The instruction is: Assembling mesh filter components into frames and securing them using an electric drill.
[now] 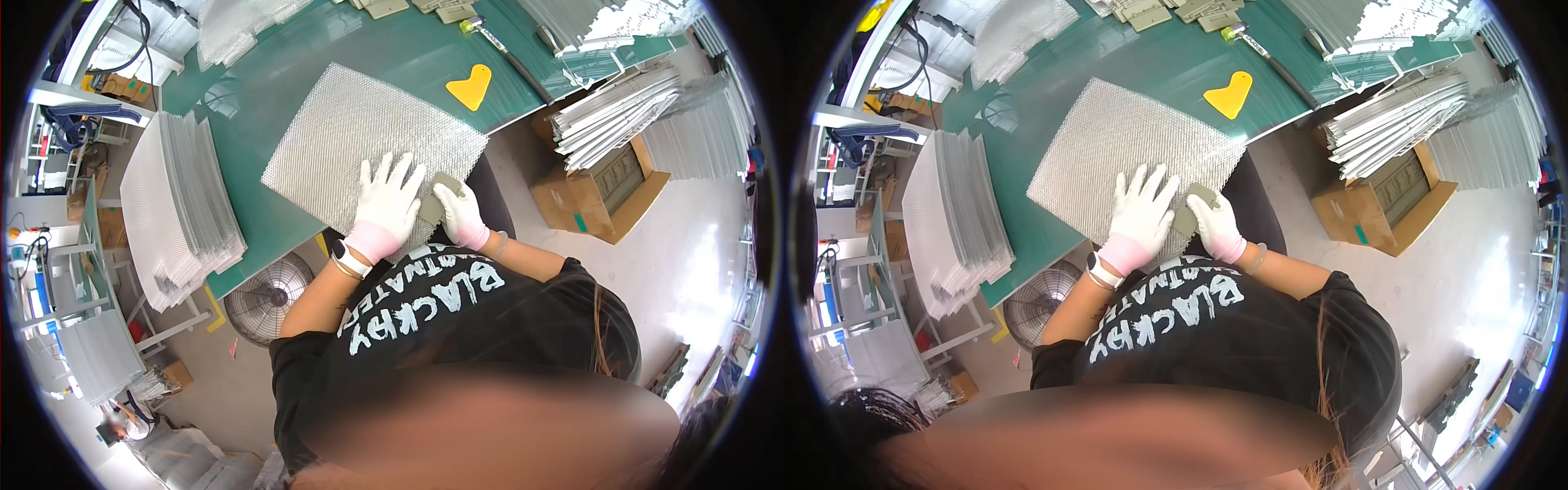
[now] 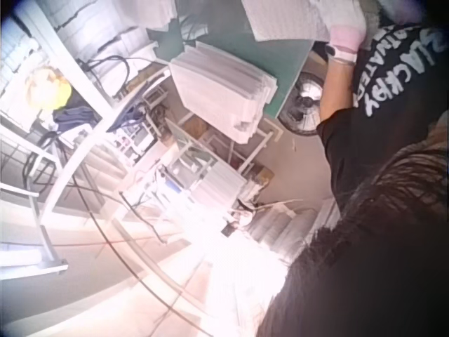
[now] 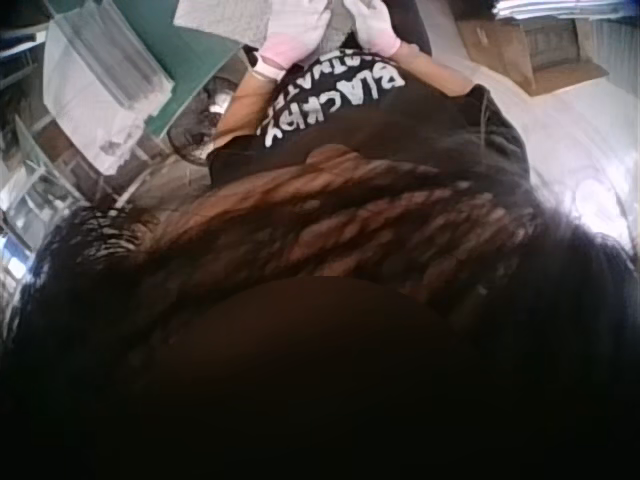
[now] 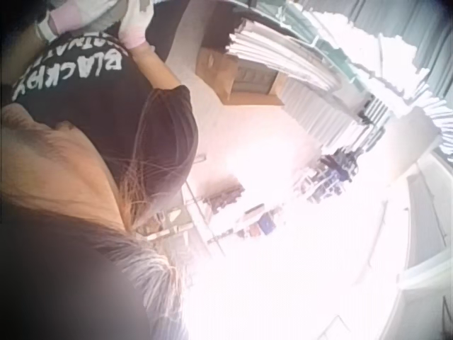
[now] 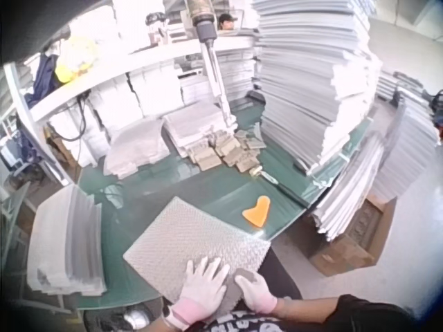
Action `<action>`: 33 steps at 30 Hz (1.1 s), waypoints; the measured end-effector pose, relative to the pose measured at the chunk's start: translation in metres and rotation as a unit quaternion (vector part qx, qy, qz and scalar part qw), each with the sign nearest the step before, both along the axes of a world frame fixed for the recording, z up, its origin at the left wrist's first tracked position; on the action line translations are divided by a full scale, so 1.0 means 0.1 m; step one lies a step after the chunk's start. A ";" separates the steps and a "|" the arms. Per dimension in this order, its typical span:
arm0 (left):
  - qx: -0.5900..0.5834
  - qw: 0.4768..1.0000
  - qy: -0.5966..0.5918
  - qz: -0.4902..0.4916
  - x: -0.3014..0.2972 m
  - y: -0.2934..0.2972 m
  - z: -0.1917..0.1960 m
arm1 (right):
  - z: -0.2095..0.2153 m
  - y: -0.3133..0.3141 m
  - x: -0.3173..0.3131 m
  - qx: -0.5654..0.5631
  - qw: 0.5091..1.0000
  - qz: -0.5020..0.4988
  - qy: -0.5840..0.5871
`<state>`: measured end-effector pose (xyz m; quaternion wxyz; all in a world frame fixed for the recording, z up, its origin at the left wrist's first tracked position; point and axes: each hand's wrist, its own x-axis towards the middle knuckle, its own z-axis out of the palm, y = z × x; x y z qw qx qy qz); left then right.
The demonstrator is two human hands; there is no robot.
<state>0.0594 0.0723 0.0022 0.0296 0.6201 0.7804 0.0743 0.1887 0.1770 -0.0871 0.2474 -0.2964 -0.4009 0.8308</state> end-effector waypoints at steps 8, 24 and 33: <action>-0.024 1.000 -0.007 -0.001 0.04 0.04 0.04 | -0.03 0.09 -0.08 -0.054 0.998 0.033 -0.017; -0.044 0.999 -0.002 -0.011 -0.42 0.24 0.08 | -0.25 1.70 0.63 0.644 0.675 0.032 -0.358; 0.026 0.997 -0.055 -0.047 -1.03 0.32 0.05 | -0.53 2.89 1.64 0.678 0.493 0.011 -0.545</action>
